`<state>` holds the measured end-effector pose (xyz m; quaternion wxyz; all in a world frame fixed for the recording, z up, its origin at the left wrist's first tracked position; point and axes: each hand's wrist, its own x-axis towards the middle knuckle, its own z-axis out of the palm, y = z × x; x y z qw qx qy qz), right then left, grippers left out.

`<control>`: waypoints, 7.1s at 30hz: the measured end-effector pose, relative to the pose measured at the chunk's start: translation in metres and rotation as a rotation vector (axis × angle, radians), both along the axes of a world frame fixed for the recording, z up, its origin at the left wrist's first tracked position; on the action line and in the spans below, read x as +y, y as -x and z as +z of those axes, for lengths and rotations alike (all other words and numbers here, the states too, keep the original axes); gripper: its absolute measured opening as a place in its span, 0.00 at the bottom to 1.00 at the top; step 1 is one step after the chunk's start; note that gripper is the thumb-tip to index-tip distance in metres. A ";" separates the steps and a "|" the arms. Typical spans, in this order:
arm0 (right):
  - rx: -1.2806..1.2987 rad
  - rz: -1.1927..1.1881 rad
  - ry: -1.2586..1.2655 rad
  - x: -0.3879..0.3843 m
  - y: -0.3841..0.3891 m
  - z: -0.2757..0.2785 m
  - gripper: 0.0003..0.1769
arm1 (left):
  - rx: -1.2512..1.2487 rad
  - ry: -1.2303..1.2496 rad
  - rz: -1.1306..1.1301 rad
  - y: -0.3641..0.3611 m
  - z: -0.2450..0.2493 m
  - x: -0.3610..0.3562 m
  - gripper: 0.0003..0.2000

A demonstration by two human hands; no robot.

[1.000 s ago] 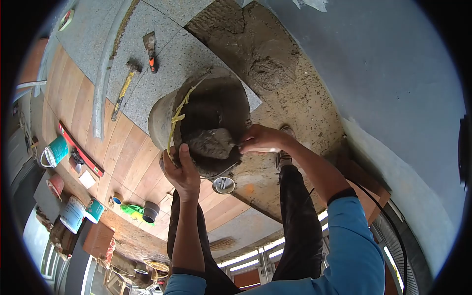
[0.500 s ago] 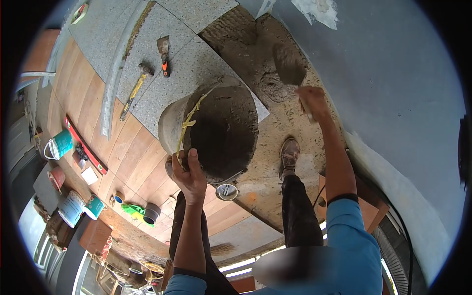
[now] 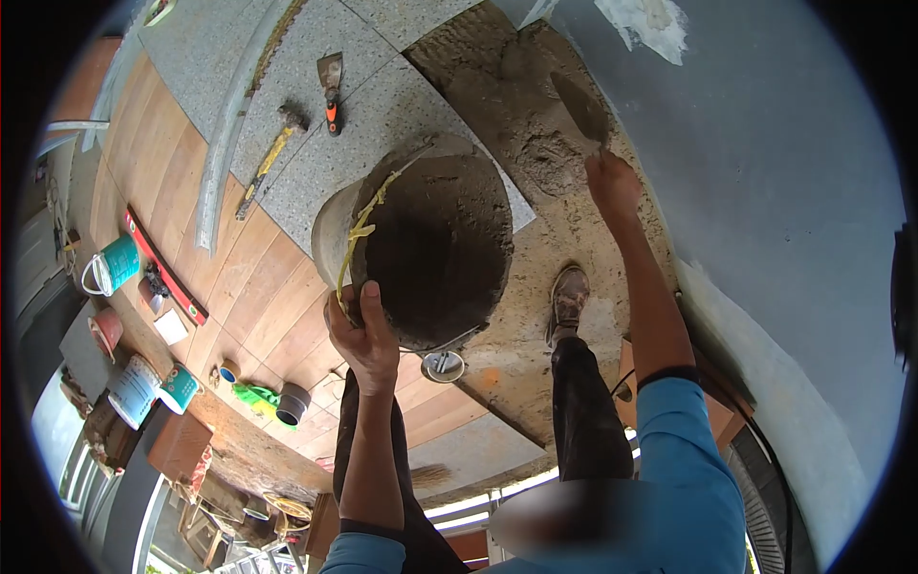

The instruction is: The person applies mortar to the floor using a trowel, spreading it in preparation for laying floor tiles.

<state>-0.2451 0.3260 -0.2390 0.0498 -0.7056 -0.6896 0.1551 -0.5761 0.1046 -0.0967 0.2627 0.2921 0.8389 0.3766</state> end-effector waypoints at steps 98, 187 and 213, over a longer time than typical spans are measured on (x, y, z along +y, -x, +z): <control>-0.160 0.681 0.493 -0.085 0.151 0.085 0.13 | -0.080 -0.065 -0.049 0.015 0.006 0.005 0.13; 0.434 0.480 1.442 -0.120 0.157 -0.068 0.16 | -0.019 -0.018 -0.366 -0.036 -0.005 -0.032 0.16; 0.802 -0.429 0.805 -0.092 -0.051 0.074 0.15 | 0.055 0.015 -0.185 -0.033 -0.008 -0.009 0.16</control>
